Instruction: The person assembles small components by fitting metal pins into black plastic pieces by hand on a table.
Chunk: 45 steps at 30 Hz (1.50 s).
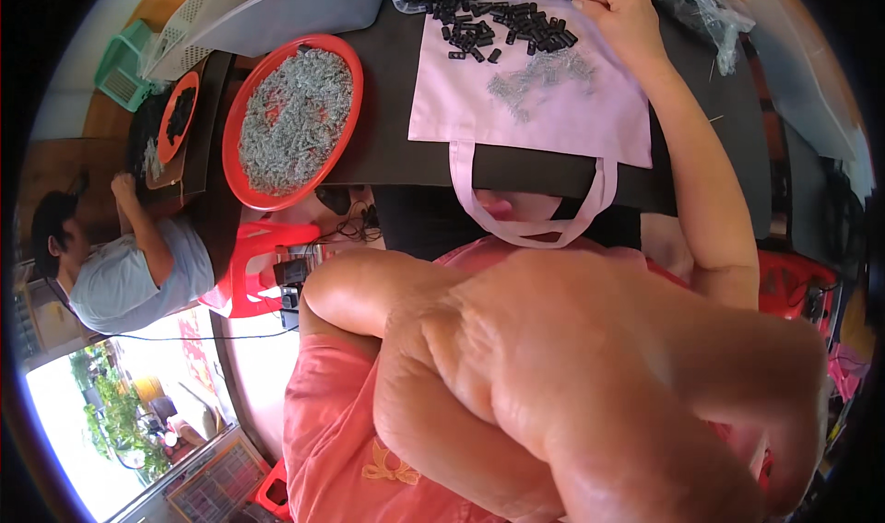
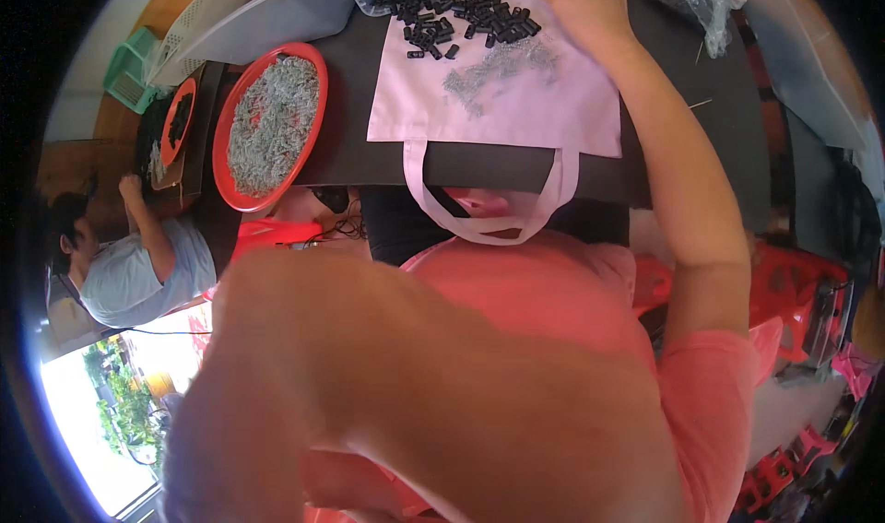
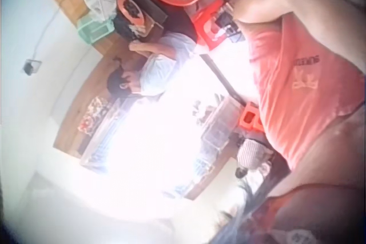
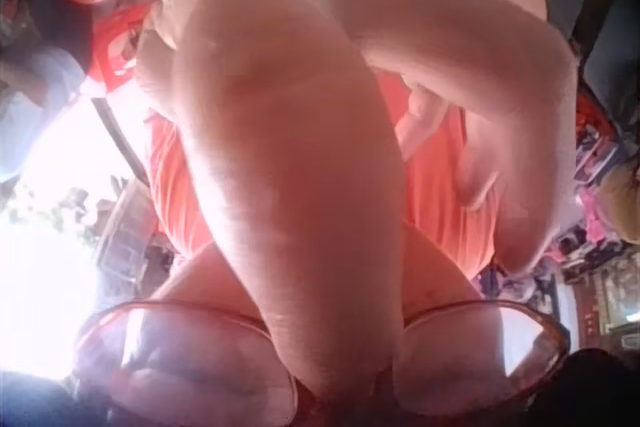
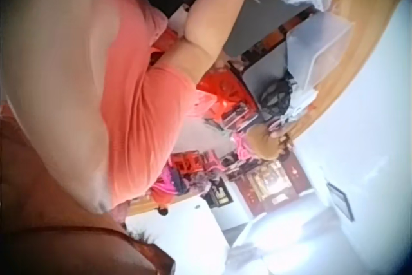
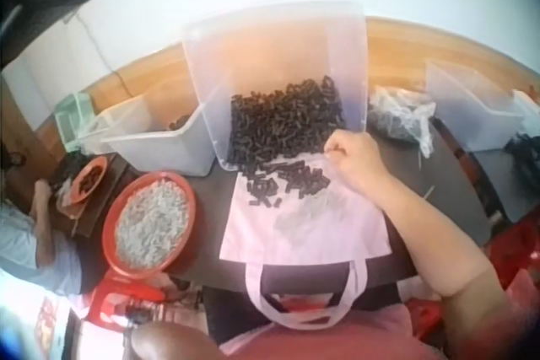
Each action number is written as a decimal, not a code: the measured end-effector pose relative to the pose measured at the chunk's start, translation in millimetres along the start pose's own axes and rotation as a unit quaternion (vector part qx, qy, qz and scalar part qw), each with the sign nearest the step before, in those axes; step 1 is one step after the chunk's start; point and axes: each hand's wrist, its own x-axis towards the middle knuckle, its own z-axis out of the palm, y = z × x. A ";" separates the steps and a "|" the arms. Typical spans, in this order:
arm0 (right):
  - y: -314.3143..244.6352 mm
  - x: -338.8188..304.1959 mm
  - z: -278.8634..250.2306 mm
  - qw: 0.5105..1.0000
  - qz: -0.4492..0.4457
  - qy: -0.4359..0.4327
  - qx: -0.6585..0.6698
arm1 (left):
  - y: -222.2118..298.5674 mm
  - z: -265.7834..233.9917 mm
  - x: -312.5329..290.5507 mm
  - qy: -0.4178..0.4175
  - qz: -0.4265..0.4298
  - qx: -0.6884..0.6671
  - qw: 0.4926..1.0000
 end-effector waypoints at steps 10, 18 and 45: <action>-12.2 -0.3 1.8 1.000 -0.018 0.004 -0.011 | -1.3 0.3 -3.2 -0.030 -0.035 -0.074 0.996; -14.6 -4.1 -3.2 0.993 -0.090 -0.003 -0.071 | -7.7 3.1 -10.2 -0.051 -0.071 -0.133 0.987; -23.0 -5.0 20.3 0.951 -0.305 0.040 -0.012 | -36.5 -104.0 -87.5 0.194 -0.139 0.567 0.789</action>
